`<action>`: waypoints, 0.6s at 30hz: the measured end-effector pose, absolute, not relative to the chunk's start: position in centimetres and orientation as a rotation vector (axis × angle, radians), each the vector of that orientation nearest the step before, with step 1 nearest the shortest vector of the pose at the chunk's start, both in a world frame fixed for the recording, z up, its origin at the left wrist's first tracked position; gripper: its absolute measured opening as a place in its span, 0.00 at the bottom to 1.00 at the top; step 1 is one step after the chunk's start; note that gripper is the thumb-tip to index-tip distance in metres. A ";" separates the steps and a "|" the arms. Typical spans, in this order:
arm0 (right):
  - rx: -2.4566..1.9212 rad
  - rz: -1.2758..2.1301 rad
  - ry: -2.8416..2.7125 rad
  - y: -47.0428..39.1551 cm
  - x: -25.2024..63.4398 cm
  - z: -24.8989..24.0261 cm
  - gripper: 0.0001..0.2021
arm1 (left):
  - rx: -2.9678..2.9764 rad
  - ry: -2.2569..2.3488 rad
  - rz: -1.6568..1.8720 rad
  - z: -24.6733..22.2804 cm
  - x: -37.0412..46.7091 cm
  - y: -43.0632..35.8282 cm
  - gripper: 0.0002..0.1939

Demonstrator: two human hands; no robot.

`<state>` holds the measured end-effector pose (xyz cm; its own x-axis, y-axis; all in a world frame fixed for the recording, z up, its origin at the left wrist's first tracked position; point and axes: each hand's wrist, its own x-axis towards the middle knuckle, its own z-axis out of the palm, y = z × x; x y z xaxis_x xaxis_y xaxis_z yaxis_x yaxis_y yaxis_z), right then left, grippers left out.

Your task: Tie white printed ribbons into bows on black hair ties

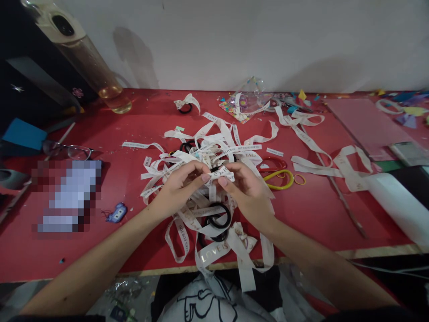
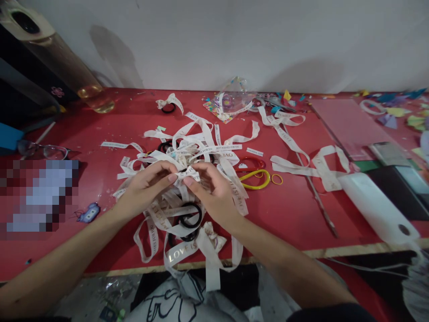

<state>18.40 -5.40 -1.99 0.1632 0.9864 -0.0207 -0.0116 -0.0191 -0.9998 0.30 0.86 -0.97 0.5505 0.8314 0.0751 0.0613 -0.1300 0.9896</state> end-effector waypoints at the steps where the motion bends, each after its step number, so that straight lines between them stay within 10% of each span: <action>1: -1.294 1.123 -1.054 -5.4 18.4 -2.0 0.14 | 1.576 0.774 0.792 -0.9 0.3 0.8 0.08; 18: -1.196 1.146 -1.041 -4.9 18.4 -2.4 0.08 | 1.974 0.743 1.023 -1.2 0.3 0.6 0.02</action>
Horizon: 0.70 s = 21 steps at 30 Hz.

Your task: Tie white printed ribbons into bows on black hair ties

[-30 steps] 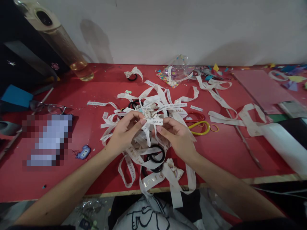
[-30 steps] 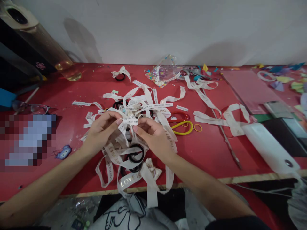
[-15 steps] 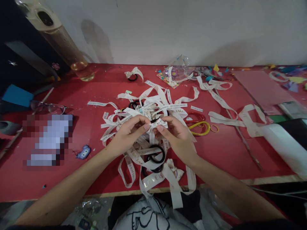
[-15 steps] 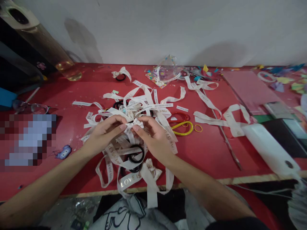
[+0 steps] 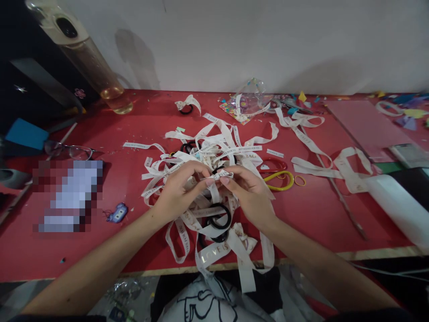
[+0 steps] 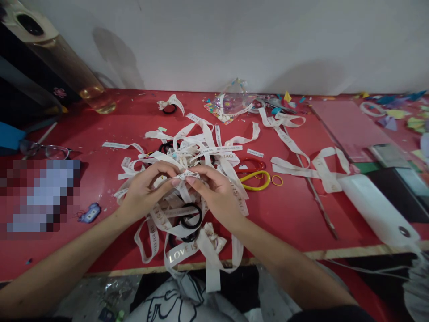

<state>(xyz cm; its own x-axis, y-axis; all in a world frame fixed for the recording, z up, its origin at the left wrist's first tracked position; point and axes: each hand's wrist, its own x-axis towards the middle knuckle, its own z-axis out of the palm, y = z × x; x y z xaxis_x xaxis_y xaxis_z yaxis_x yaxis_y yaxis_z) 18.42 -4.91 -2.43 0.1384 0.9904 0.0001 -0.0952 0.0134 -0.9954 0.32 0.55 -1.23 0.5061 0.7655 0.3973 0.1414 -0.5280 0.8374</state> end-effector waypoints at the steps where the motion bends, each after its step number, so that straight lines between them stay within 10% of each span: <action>1: -1.194 1.141 -1.040 -4.9 18.4 -2.5 0.08 | 1.990 0.748 1.034 -1.2 0.3 0.5 0.02; 21: -1.218 1.021 -1.212 -4.9 18.7 -2.2 0.08 | 1.959 0.806 0.931 -1.2 0.4 0.5 0.05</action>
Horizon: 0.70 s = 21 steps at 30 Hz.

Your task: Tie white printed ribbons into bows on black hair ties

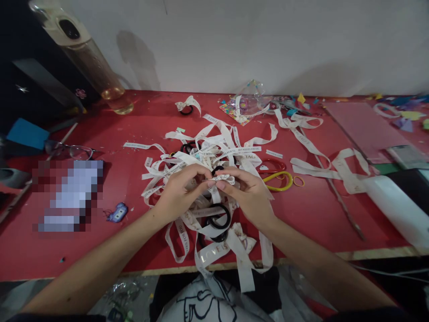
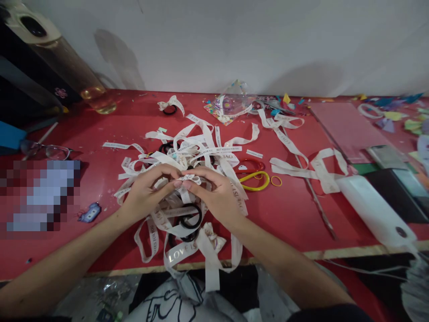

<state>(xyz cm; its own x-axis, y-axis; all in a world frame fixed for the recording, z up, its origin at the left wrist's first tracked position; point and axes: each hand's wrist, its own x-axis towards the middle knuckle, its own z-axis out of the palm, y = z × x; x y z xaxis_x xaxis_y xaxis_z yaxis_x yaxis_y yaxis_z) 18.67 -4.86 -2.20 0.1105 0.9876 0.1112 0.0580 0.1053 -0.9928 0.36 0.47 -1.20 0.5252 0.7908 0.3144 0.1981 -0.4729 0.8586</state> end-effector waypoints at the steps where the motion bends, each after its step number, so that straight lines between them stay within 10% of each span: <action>1: -1.224 1.025 -1.213 -4.9 18.7 -2.2 0.08 | 1.949 0.809 0.931 -1.2 0.4 0.5 0.05; 21: -1.205 0.989 -1.228 -5.1 18.8 -1.7 0.05 | 1.971 0.832 0.861 -1.1 0.3 0.2 0.06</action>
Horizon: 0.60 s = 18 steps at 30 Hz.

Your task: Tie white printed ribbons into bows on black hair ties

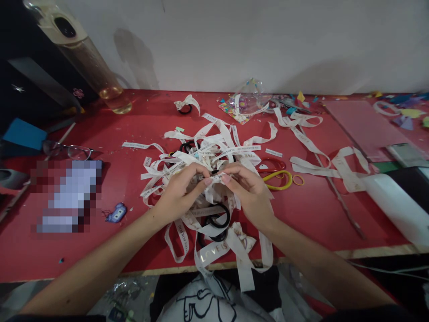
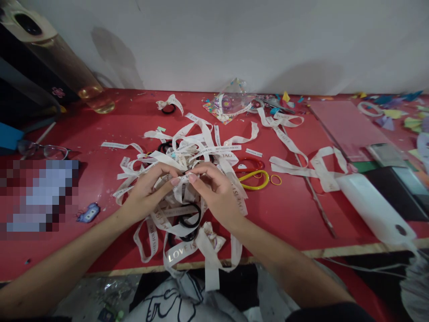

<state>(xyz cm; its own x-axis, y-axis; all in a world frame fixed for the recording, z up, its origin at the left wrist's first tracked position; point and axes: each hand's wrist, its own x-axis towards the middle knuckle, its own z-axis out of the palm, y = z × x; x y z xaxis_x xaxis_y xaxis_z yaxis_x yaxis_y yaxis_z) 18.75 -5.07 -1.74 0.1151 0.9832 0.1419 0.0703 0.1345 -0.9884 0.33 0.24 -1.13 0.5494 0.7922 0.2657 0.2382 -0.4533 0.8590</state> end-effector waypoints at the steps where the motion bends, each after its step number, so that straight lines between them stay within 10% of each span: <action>1: -1.215 1.014 -1.224 -5.1 18.7 -1.7 0.05 | 1.978 0.829 0.860 -1.2 0.3 0.2 0.06; 18: -1.220 1.234 -0.965 -4.9 18.5 -2.0 0.08 | 1.529 0.769 0.795 -1.1 0.6 0.3 0.07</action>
<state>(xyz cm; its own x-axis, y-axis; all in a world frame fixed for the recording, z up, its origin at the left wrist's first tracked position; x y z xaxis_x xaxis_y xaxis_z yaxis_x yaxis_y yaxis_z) 18.54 -4.93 -2.01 0.1267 0.9877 -0.0913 -0.1498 -0.0719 -0.9861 0.57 0.28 -1.08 0.5495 0.8333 0.0605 0.0322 -0.0934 0.9951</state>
